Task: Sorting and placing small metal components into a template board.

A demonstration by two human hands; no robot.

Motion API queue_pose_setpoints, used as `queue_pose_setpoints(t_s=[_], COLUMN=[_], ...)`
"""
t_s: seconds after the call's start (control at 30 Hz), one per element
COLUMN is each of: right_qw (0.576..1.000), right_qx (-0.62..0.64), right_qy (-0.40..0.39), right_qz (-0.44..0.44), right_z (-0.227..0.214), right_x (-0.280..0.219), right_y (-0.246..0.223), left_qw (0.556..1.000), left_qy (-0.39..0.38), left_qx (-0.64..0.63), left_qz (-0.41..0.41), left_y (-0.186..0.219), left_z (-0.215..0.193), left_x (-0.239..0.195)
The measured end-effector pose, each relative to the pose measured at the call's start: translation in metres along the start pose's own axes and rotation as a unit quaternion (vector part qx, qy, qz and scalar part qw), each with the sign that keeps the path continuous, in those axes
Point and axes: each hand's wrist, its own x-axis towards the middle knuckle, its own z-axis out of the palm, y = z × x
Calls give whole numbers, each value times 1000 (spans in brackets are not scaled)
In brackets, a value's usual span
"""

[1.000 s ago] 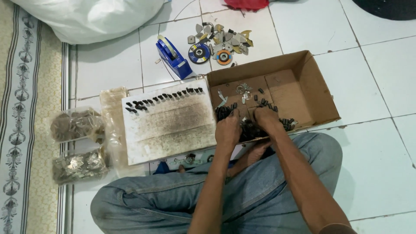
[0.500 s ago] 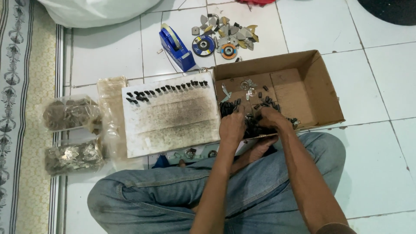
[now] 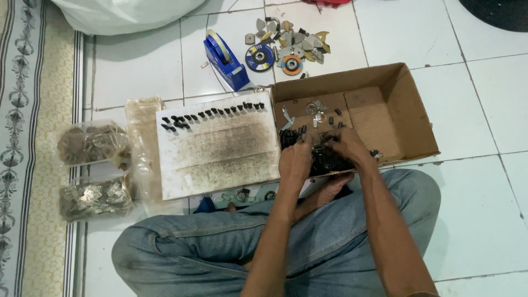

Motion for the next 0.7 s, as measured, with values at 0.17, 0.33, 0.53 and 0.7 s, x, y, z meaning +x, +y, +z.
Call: queue_pose_setpoints(t_s=[0.17, 0.33, 0.53, 0.7], right_qw=[990, 955, 909, 870], right_qx=[133, 247, 384, 472], right_qy=[31, 108, 128, 131], right_qz=[-32, -126, -99, -60], right_z=[-2, -7, -9, -13], right_x=[-5, -18, -26, -35], right_y=[-13, -32, -57, -70], left_qw=[998, 918, 752, 704], left_qy=[35, 74, 111, 96], left_qx=[-56, -389, -647, -699], left_qz=[-2, -7, -55, -82], left_y=[11, -4, -7, -6], left_z=[-28, -26, -25, -41], left_x=[-5, 3, 14, 10])
